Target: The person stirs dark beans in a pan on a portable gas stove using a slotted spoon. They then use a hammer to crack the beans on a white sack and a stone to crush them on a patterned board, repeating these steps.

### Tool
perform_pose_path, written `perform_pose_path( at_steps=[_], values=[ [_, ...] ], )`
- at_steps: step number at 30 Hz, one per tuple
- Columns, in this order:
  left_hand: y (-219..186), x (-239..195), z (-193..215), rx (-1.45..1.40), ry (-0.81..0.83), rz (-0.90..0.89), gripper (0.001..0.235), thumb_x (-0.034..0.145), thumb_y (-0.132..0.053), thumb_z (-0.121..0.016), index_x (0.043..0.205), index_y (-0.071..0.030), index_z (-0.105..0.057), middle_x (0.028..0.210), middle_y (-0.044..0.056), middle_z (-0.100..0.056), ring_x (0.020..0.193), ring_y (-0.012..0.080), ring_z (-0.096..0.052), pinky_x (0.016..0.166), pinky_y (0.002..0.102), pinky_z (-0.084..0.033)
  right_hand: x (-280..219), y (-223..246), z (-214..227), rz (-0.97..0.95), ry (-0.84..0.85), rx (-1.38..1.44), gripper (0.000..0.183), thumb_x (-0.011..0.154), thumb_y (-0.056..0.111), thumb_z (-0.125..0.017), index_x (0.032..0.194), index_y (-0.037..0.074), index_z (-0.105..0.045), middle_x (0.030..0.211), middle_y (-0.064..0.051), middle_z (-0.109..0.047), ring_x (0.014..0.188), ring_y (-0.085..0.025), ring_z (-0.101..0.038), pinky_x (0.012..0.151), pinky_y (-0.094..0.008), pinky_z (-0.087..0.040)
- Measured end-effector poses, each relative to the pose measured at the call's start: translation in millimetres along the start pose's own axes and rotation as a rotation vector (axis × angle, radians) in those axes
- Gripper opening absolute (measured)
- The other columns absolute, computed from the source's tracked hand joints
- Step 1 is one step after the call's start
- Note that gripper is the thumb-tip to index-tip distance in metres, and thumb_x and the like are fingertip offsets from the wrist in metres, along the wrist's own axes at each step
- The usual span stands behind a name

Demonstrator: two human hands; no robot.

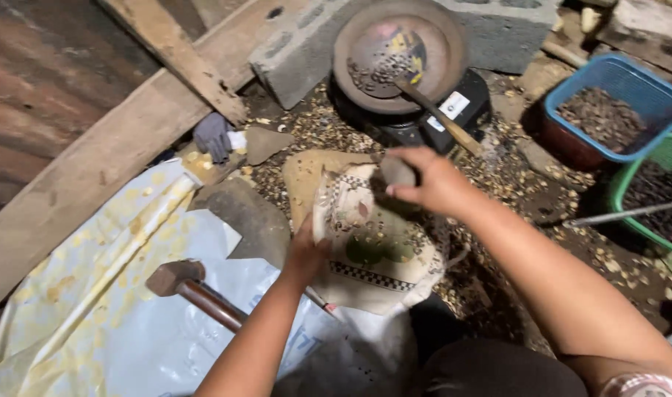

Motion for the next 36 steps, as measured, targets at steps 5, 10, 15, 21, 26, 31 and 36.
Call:
perform_pose_path(
  at_steps=[5,10,15,21,26,31,36],
  values=[
    [-134,-27,-58,-0.955,0.455,-0.271,0.078,0.092,-0.001,-0.059,0.162,-0.006,-0.024,0.147,0.005,-0.055,0.132,0.0149,-0.055,0.111,0.030,-0.041,-40,35,103,-0.065,-0.237,0.066,0.073,0.078,0.029,-0.087,0.143,0.013,-0.059,0.140,-0.016,-0.064,0.129,-0.029,-0.061,0.109,-0.039,-0.047],
    [-265,-70,-36,-1.060,0.626,-0.451,0.077,0.098,0.004,-0.054,0.168,-0.003,-0.022,0.154,0.008,-0.049,0.138,0.0145,-0.049,0.116,0.031,-0.038,-68,62,163,0.039,-0.436,0.019,0.069,0.087,0.024,-0.086,0.149,0.009,-0.058,0.149,-0.018,-0.061,0.138,-0.030,-0.059,0.115,-0.040,-0.044],
    [-250,-48,-31,-1.092,0.597,-0.440,0.080,0.095,0.003,-0.056,0.167,-0.005,-0.023,0.149,0.012,-0.054,0.131,0.0210,-0.056,0.113,0.038,-0.043,-66,64,161,0.004,-0.388,0.088,0.069,0.085,0.025,-0.083,0.147,0.010,-0.058,0.146,-0.017,-0.062,0.134,-0.028,-0.061,0.112,-0.038,-0.045],
    [-150,-25,22,-0.815,0.417,-0.277,0.080,0.090,0.000,-0.062,0.163,-0.005,-0.029,0.149,0.009,-0.054,0.131,0.0197,-0.054,0.110,0.035,-0.043,-55,54,63,0.039,-0.025,0.013,0.068,0.078,0.030,-0.082,0.140,0.012,-0.060,0.136,-0.015,-0.066,0.121,-0.029,-0.065,0.102,-0.038,-0.051],
    [1,2,77,0.234,0.126,0.153,0.091,0.090,-0.018,-0.076,0.166,-0.016,-0.026,0.103,0.022,-0.071,0.098,0.0330,-0.067,0.087,0.041,-0.055,-87,13,-79,-0.584,0.400,0.526,0.066,0.090,0.059,-0.059,0.137,0.014,-0.064,0.131,-0.017,-0.071,0.117,-0.034,-0.067,0.101,-0.044,-0.052],
    [79,57,0,-0.358,-0.123,-0.137,0.029,0.097,-0.019,-0.065,0.118,-0.001,-0.074,0.084,0.004,-0.065,0.073,0.0129,-0.057,0.068,0.028,-0.047,-34,9,-62,0.295,0.140,-0.022,0.037,0.088,0.021,-0.064,0.122,0.014,-0.075,0.147,-0.016,-0.063,0.124,-0.035,-0.062,0.104,-0.048,-0.045],
    [30,53,-79,-0.329,0.163,-0.348,0.023,0.095,-0.014,-0.063,0.114,-0.006,-0.072,0.095,0.008,-0.075,0.082,0.0117,-0.065,0.077,0.030,-0.055,16,-91,78,0.122,-0.520,-0.702,0.038,0.088,0.039,-0.074,0.108,0.007,-0.074,0.108,-0.018,-0.074,0.086,-0.033,-0.070,0.076,-0.043,-0.058]
  ],
)
Point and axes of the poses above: each hand's wrist, its own x-axis towards the middle knuckle, its own z-axis out of the back of the hand, y = z × x, the point moved 9 cm from there along x, towards the middle knuckle
